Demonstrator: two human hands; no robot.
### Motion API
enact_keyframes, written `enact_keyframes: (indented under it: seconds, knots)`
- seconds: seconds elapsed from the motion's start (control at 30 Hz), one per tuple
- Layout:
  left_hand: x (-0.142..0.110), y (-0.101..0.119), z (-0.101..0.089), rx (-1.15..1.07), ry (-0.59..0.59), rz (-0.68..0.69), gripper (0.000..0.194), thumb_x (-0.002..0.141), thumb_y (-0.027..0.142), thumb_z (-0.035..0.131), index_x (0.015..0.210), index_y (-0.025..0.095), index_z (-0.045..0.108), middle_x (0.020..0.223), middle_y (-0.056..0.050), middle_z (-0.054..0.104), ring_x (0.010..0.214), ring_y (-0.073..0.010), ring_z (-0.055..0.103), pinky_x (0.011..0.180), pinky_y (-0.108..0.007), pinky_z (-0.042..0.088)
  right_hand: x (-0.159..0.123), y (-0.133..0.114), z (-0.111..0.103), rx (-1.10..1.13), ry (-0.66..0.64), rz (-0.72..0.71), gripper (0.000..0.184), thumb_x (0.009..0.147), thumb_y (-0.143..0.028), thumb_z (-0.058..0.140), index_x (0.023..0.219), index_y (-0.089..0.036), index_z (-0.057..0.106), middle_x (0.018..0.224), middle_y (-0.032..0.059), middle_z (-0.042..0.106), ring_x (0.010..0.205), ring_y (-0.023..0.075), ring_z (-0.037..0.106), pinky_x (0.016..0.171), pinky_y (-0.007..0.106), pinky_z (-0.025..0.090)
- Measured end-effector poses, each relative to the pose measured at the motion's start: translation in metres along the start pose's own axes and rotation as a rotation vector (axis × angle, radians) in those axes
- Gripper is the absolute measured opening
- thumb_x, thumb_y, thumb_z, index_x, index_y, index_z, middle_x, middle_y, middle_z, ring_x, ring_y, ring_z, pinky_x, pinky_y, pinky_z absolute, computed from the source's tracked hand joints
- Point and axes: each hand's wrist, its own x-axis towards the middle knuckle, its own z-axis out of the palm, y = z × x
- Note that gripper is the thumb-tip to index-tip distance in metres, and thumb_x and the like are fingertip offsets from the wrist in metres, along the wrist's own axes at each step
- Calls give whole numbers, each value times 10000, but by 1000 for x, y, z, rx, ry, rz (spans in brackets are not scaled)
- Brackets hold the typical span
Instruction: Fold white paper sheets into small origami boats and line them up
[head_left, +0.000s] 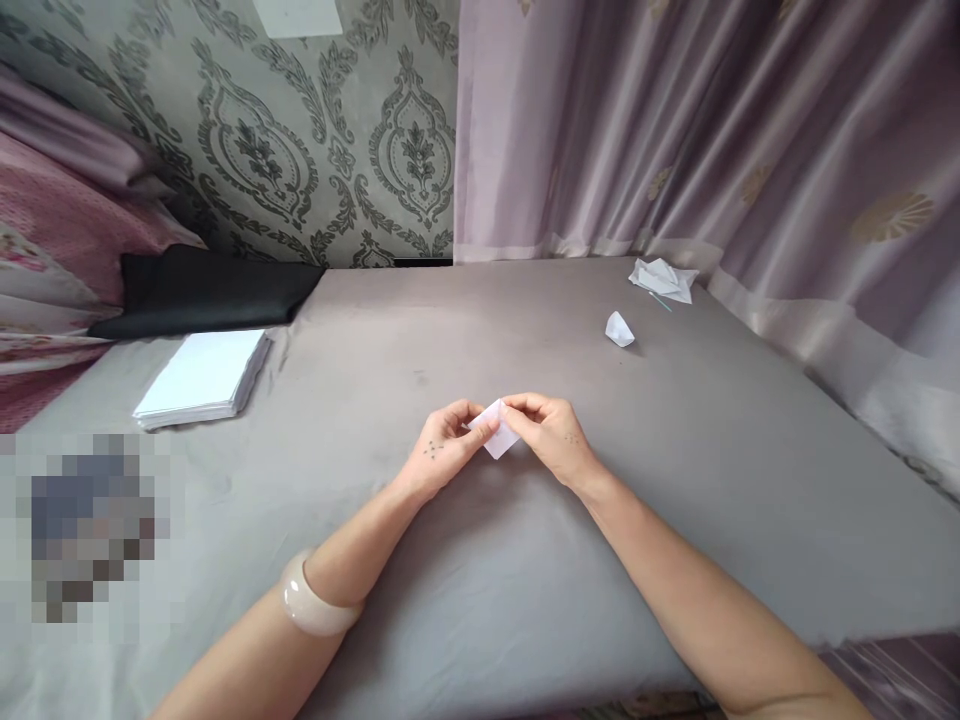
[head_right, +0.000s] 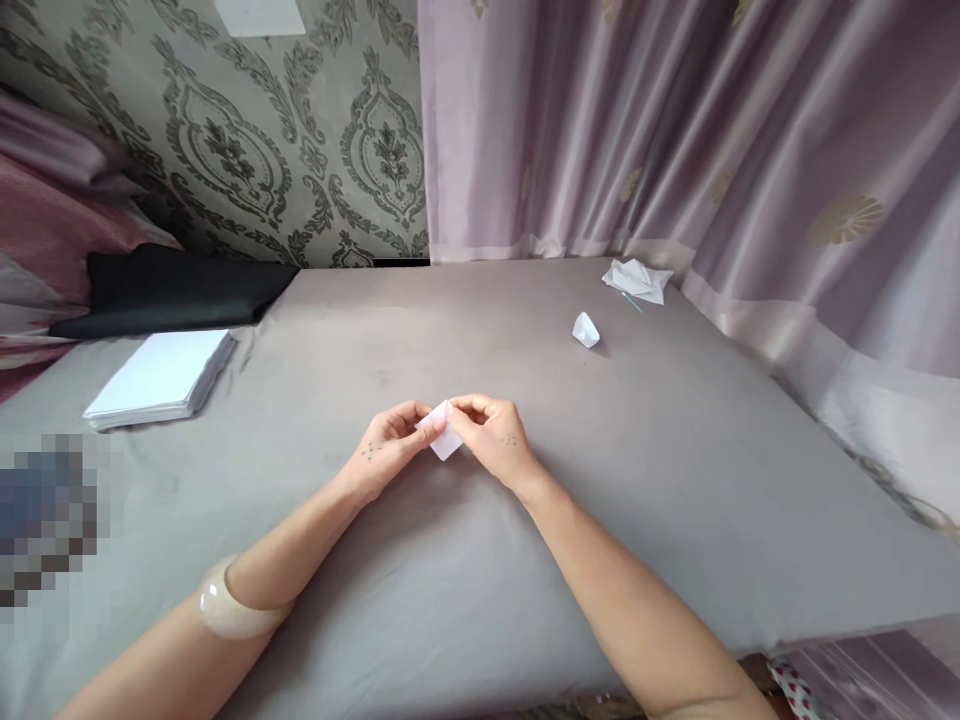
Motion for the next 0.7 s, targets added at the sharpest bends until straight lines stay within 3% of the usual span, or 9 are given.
enact_keyframes:
  seconds: [0.13, 0.3, 0.4, 0.53, 0.7]
  knots:
    - [-1, 6, -1, 40, 125, 132, 268, 761, 408, 685, 861, 161, 667, 823, -38, 660, 725, -140, 576, 693, -254, 453, -5, -2, 4, -179, 42, -119, 136, 772, -326, 638, 793, -210, 705, 795, 32, 713, 728, 172, 637, 695, 294, 489]
    - [-1, 6, -5, 118, 133, 189, 153, 767, 312, 654, 759, 160, 664, 741, -23, 640, 708, -133, 559, 701, -245, 443, -9, -4, 7, -302, 24, -172, 102, 777, -294, 623, 746, -220, 684, 753, 17, 690, 691, 157, 614, 663, 281, 474]
    - [0, 5, -7, 26, 102, 115, 116, 747, 272, 647, 719, 161, 631, 672, -1, 603, 635, -112, 530, 627, -230, 419, -9, -5, 6, -283, -29, -162, 90, 776, -274, 623, 746, -214, 681, 743, 11, 678, 693, 150, 606, 669, 276, 466]
    - [2, 5, -7, -152, 36, -11, 133, 734, 282, 654, 714, 152, 634, 640, 2, 588, 604, -105, 521, 613, -233, 407, -7, -8, 2, -98, -121, -12, 128, 773, -316, 643, 747, -195, 677, 722, 7, 663, 664, 141, 595, 628, 266, 459]
    - [5, 7, -8, -186, 42, -85, 126, 707, 265, 663, 696, 141, 641, 650, -5, 595, 603, -103, 525, 612, -234, 394, -5, -9, 3, 8, -121, 78, 148, 738, -335, 682, 734, -186, 686, 729, 7, 670, 671, 138, 591, 649, 269, 455]
